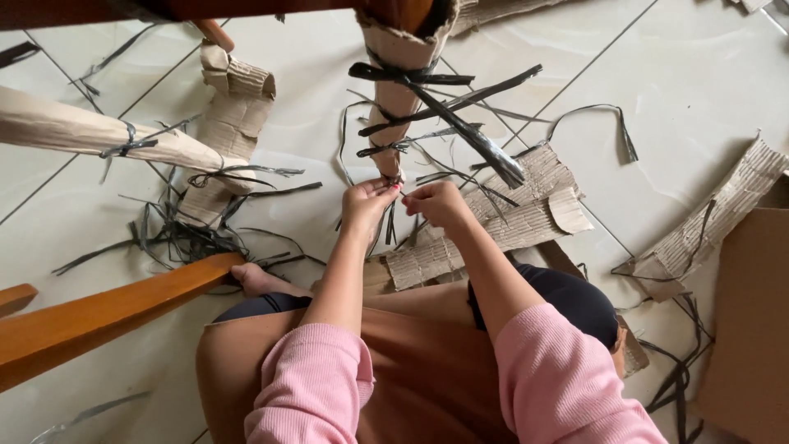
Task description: Wrapping furniture legs with cardboard and securing them with plastic ties.
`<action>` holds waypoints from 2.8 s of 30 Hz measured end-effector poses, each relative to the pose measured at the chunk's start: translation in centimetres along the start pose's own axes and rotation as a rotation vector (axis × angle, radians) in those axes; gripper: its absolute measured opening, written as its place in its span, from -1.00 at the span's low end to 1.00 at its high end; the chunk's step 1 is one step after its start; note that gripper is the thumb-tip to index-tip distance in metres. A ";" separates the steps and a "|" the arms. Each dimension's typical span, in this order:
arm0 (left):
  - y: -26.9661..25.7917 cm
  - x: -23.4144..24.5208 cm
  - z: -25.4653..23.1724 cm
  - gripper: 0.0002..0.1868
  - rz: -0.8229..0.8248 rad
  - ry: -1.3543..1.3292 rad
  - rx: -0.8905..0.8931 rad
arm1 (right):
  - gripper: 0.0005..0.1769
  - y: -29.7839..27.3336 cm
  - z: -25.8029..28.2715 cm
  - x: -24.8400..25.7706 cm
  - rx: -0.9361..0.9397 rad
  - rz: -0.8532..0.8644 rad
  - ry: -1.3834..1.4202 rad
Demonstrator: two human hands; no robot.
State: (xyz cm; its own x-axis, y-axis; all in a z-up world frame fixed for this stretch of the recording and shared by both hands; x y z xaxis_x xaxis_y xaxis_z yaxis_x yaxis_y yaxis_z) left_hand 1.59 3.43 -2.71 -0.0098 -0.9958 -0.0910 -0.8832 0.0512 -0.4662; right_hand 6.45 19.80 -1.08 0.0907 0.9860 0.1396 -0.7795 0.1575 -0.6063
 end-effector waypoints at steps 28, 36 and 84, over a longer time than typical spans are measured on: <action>-1.5 2.2 0.0 -0.67 -0.008 0.267 0.167 | -0.85 2.6 -0.2 -2.7 -0.114 -0.059 0.393; -0.8 1.8 0.1 -0.70 0.018 0.250 0.199 | -0.68 3.1 -3.1 -2.7 -0.311 0.049 0.666; 1.6 2.5 -0.1 -0.67 0.076 0.832 0.000 | -0.76 3.2 -0.7 -2.7 0.160 -0.025 0.276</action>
State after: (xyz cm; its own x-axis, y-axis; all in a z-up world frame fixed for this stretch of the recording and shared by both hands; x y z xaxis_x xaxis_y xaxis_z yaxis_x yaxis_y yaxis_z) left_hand 0.10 1.02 -3.58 -0.4126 -0.7208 0.5570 -0.8661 0.1210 -0.4850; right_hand 4.11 17.68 -3.97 0.2587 0.9628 -0.0784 -0.8603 0.1927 -0.4719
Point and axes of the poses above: each hand's wrist, its own y-axis towards the middle knuckle, its own x-axis out of the back of the hand, z = x × y, the point moved 5 cm from there along y, towards the middle knuckle, and after that the axes turned 1 degree about -x, right-handed, at the moved point
